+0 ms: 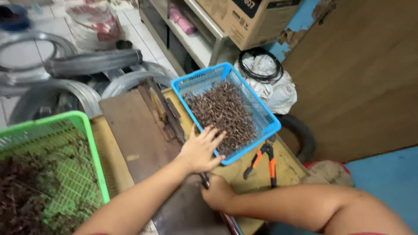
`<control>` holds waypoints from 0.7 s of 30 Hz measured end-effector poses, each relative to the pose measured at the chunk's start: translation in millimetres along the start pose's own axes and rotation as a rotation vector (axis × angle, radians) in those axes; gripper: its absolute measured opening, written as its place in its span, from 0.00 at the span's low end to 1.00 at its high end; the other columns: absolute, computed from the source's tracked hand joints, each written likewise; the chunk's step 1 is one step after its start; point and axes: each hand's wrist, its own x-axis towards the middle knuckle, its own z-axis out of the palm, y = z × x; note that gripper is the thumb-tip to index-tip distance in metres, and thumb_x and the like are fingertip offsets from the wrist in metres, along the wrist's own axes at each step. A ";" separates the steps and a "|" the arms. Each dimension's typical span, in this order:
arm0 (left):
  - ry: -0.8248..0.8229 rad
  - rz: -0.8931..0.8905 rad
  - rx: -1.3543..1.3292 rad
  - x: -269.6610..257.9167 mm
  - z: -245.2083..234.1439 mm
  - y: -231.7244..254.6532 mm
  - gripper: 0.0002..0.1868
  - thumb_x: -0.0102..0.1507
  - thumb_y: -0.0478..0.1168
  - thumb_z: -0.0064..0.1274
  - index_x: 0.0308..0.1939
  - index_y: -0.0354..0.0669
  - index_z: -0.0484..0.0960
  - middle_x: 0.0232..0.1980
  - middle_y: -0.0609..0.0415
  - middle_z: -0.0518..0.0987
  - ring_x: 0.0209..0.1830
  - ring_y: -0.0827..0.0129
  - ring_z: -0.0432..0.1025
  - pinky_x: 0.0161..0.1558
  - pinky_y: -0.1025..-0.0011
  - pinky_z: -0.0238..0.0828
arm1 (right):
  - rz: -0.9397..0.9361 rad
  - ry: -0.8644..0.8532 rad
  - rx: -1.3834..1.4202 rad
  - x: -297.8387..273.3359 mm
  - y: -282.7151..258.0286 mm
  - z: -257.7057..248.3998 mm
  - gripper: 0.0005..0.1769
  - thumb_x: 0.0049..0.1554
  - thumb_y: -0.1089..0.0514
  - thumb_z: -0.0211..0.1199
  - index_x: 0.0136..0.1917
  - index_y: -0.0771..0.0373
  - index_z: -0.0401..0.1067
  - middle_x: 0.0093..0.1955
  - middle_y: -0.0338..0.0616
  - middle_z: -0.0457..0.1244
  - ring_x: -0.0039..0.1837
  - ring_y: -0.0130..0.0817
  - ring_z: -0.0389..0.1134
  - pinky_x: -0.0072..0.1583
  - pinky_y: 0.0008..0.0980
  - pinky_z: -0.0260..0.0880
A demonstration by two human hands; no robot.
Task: Bending small metal wires into a specific shape using a manual lever-operated jig
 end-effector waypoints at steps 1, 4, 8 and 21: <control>-0.004 -0.003 -0.009 -1.3 1.0 1.2 0.48 0.67 0.72 0.38 0.84 0.50 0.59 0.81 0.42 0.65 0.83 0.45 0.55 0.72 0.18 0.42 | 0.007 -0.007 -0.002 -5.0 -8.5 -4.9 0.11 0.59 0.48 0.67 0.51 0.55 0.77 0.45 0.46 0.74 0.49 0.50 0.75 0.53 0.49 0.71; 0.005 0.009 0.021 -0.3 -1.1 -0.5 0.48 0.69 0.73 0.34 0.85 0.50 0.57 0.81 0.41 0.64 0.83 0.45 0.54 0.71 0.18 0.43 | 0.214 -0.073 -0.113 -7.4 -25.1 -15.3 0.19 0.59 0.38 0.66 0.57 0.49 0.77 0.49 0.45 0.74 0.55 0.54 0.75 0.56 0.52 0.71; 0.034 -0.003 0.011 -0.5 -5.9 0.9 0.48 0.68 0.74 0.35 0.84 0.49 0.59 0.79 0.44 0.66 0.83 0.47 0.55 0.70 0.19 0.46 | 0.127 -0.046 -0.006 -5.5 -21.0 -13.5 0.19 0.59 0.43 0.68 0.57 0.55 0.79 0.49 0.47 0.75 0.54 0.51 0.75 0.57 0.47 0.70; 0.692 -0.385 -0.004 -26.4 -9.0 -29.5 0.24 0.55 0.49 0.47 0.53 0.56 0.86 0.54 0.49 0.81 0.60 0.51 0.73 0.53 0.41 0.58 | 0.162 -0.105 -0.063 -11.4 -28.8 -24.2 0.21 0.62 0.37 0.70 0.44 0.55 0.71 0.41 0.44 0.70 0.46 0.47 0.72 0.51 0.46 0.67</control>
